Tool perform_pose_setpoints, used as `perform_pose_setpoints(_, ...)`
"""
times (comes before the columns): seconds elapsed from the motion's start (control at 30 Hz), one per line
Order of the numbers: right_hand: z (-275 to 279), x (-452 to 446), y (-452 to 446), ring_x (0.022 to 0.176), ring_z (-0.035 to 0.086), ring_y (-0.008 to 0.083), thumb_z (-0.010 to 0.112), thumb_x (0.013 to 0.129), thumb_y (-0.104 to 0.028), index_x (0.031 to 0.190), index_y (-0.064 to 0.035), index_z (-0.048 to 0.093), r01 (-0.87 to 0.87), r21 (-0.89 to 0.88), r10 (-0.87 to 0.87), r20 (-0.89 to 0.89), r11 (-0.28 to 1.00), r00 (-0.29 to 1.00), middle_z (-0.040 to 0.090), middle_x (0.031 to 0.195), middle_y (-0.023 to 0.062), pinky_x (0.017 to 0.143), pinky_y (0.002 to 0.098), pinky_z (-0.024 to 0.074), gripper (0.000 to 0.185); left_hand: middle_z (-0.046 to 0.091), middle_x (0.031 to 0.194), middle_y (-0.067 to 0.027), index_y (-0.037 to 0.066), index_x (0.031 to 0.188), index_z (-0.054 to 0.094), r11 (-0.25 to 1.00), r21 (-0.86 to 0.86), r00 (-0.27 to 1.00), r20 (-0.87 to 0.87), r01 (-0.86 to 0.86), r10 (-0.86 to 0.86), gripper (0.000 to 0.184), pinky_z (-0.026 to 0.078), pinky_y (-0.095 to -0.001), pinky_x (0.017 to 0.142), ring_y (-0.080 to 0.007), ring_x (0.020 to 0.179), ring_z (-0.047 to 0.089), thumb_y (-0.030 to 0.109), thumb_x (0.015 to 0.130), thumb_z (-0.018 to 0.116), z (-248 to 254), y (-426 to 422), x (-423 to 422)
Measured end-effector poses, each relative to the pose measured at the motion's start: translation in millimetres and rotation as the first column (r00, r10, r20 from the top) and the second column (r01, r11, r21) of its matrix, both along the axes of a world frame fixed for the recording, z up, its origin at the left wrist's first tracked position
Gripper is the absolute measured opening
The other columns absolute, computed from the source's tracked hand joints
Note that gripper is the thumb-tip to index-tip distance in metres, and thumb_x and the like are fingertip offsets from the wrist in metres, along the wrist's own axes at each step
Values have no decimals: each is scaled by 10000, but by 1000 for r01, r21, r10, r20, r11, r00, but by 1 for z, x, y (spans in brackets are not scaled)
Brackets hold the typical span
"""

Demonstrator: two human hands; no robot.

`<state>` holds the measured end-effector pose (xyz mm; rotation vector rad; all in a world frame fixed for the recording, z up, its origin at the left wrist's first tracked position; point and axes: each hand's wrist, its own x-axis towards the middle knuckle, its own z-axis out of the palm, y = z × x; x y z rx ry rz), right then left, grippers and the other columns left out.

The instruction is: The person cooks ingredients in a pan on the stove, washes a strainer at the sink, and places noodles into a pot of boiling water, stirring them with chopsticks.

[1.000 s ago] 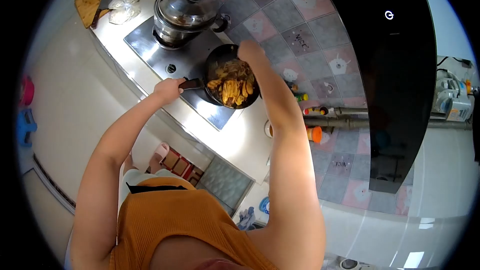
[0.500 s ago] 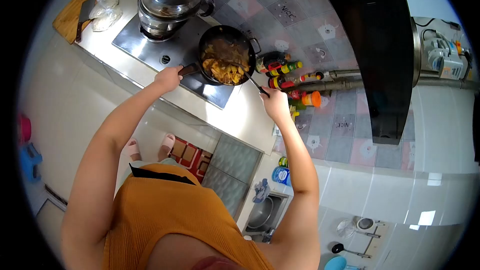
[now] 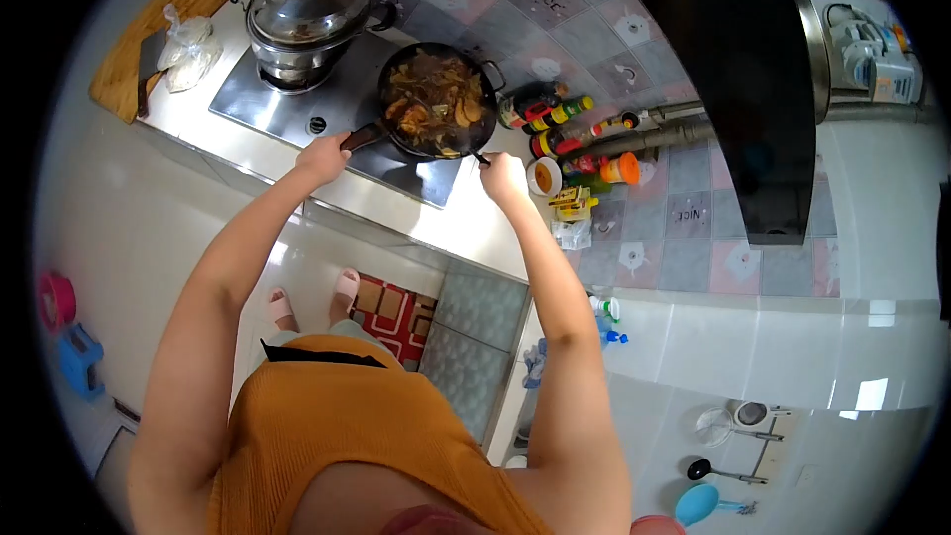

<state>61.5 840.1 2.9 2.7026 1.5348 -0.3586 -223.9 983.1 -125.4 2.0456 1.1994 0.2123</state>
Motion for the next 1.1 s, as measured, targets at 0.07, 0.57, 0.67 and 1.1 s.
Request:
perform_pose_setpoints(0.07,31,-12,-12,867,653,385,597,823,-155,1104,-115,695,-4,18,4,24,1000,1000,673,928,227,807,437,533,300,644,1059,-218,154,1327,512,1000,-9,1000,-2,1,-1,454,491,-470,841,-391,977,619,205,880,578,10,-2,-2)
perform_pose_setpoints(0.57,-4,17,19,825,657,385,609,826,-171,1105,-84,688,-80,136,77,24,987,997,663,868,236,768,441,533,302,632,1062,-236,145,1295,544,998,-48,999,2,-35,36,435,478,-456,832,-407,989,603,161,862,582,19,-6,0)
perform_pose_setpoints(0.67,22,34,18,819,668,374,626,825,-177,1105,-86,695,-101,192,102,5,976,995,672,900,223,773,405,538,302,637,1073,-227,146,1291,552,998,-16,998,-13,-59,59,432,479,-446,846,-398,999,606,168,862,593,21,-9,0)
perform_pose_setpoints(1.1,2,55,17,921,658,367,643,793,-196,1062,-60,707,-2,308,49,-146,951,988,659,970,257,823,381,527,309,643,1091,-208,166,1315,538,995,68,997,31,-74,72,437,482,-441,881,-382,1016,611,224,883,578,-23,0,-1)
